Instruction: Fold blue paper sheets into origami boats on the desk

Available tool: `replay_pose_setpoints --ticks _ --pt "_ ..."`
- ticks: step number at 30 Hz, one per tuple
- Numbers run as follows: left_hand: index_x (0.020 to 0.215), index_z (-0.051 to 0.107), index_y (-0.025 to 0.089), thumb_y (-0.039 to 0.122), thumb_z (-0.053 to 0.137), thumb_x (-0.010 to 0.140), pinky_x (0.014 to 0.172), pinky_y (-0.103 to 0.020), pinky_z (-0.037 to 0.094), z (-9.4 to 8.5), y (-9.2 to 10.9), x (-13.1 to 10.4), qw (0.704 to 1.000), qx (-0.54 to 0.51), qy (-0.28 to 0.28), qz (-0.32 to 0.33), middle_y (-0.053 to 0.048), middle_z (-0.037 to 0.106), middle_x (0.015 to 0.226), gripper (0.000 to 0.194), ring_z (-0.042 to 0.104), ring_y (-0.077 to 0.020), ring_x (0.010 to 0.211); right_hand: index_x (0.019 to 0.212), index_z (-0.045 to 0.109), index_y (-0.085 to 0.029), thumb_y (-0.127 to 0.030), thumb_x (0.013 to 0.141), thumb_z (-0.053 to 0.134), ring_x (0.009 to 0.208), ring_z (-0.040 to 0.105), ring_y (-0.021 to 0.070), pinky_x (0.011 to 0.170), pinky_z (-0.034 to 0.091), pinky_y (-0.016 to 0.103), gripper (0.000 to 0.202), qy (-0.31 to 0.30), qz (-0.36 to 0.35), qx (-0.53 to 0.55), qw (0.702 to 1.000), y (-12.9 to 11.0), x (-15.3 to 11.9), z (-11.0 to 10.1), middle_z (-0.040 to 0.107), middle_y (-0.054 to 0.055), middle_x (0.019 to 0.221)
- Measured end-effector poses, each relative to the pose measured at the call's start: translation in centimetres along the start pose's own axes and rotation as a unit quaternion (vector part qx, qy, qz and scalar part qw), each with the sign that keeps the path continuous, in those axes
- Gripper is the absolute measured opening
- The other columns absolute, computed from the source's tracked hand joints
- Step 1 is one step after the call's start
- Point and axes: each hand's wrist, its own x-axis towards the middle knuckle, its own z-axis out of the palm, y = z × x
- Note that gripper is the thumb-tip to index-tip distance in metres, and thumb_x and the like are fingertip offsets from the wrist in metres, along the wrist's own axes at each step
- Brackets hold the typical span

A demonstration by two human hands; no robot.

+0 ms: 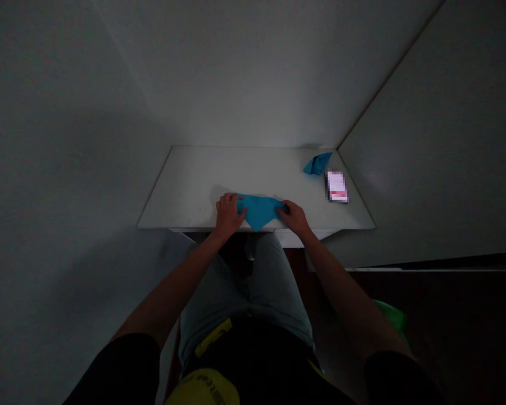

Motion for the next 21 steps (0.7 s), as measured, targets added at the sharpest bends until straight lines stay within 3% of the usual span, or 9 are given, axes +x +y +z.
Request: replay_pose_setpoints --ticks 2,4,6,9,11,14,17,21 --pt "0.128 0.073 0.021 0.032 0.061 0.107 0.114 -0.053 0.048 0.8 1.2 -0.8 0.993 0.005 -0.071 0.099 -0.016 0.067 0.136 0.026 0.06 -0.0338 0.131 0.118 0.073 -0.02 -0.046 0.091 0.07 0.081 0.063 0.0235 0.082 0.055 0.04 0.038 0.012 -0.01 -0.006 1.0 0.4 -0.1 0.6 0.073 0.008 0.099" --pt "0.131 0.074 0.023 0.032 0.053 0.111 0.115 -0.051 0.047 1.6 2.1 -0.9 0.979 0.0 -0.126 0.163 -0.013 0.069 0.139 0.03 0.06 -0.0319 0.133 0.139 0.066 -0.019 -0.048 0.09 0.073 0.09 0.065 0.0261 0.088 0.058 0.044 0.058 0.037 -0.035 -0.001 0.999 0.6 -0.3 0.8 0.071 0.013 0.119" --pt "0.14 0.072 0.025 0.034 0.052 0.112 0.118 -0.051 0.045 2.1 2.5 -0.4 0.973 -0.006 -0.145 0.178 -0.011 0.068 0.147 0.036 0.058 -0.0316 0.138 0.153 0.056 -0.017 -0.051 0.091 0.074 0.109 0.066 0.031 0.098 0.058 0.049 0.072 0.061 -0.076 -0.004 0.995 0.7 -0.8 0.6 0.064 0.019 0.137" --pt "0.147 0.07 0.029 0.036 0.053 0.111 0.123 -0.052 0.043 2.3 2.2 0.8 0.972 -0.017 -0.159 0.174 -0.01 0.066 0.155 0.04 0.057 -0.0311 0.143 0.15 0.061 -0.022 -0.055 0.099 0.069 0.139 0.056 0.0356 0.115 0.05 0.054 0.061 0.032 -0.149 -0.049 0.987 0.7 -2.1 -0.3 0.059 0.019 0.153" --pt "0.148 0.07 0.029 0.035 0.054 0.111 0.126 -0.053 0.04 2.2 1.5 1.3 0.968 -0.031 -0.176 0.178 -0.009 0.065 0.158 0.041 0.056 -0.0305 0.146 0.144 0.068 -0.026 -0.056 0.104 0.066 0.143 0.056 0.0354 0.117 0.045 0.055 0.05 -0.024 -0.178 -0.09 0.98 0.7 -3.1 -1.1 0.063 0.015 0.155" --pt "0.151 0.069 0.029 0.034 0.052 0.111 0.129 -0.053 0.038 1.6 0.5 1.2 0.959 -0.056 -0.199 0.192 -0.007 0.062 0.163 0.043 0.053 -0.0294 0.152 0.145 0.07 -0.028 -0.056 0.106 0.066 0.139 0.061 0.0349 0.112 0.044 0.053 0.048 -0.086 -0.192 -0.125 0.97 0.5 -4.5 -2.0 0.07 0.013 0.152" --pt "0.152 0.069 0.031 0.036 0.053 0.111 0.131 -0.053 0.037 1.1 0.1 0.3 0.955 -0.065 -0.207 0.204 -0.007 0.062 0.164 0.044 0.052 -0.0291 0.155 0.146 0.072 -0.029 -0.055 0.104 0.069 0.136 0.063 0.0352 0.11 0.043 0.052 0.05 -0.109 -0.197 -0.14 0.964 0.3 -5.4 -2.4 0.073 0.013 0.148" --pt "0.152 0.069 0.032 0.041 0.056 0.11 0.133 -0.055 0.032 0.7 0.3 -0.9 0.959 -0.049 -0.196 0.201 -0.006 0.06 0.166 0.045 0.048 -0.031 0.158 0.132 0.079 -0.031 -0.046 0.11 0.062 0.124 0.067 0.0309 0.104 0.044 0.048 0.032 -0.107 -0.183 -0.133 0.968 0.2 -5.4 -2.1 0.078 0.01 0.135"
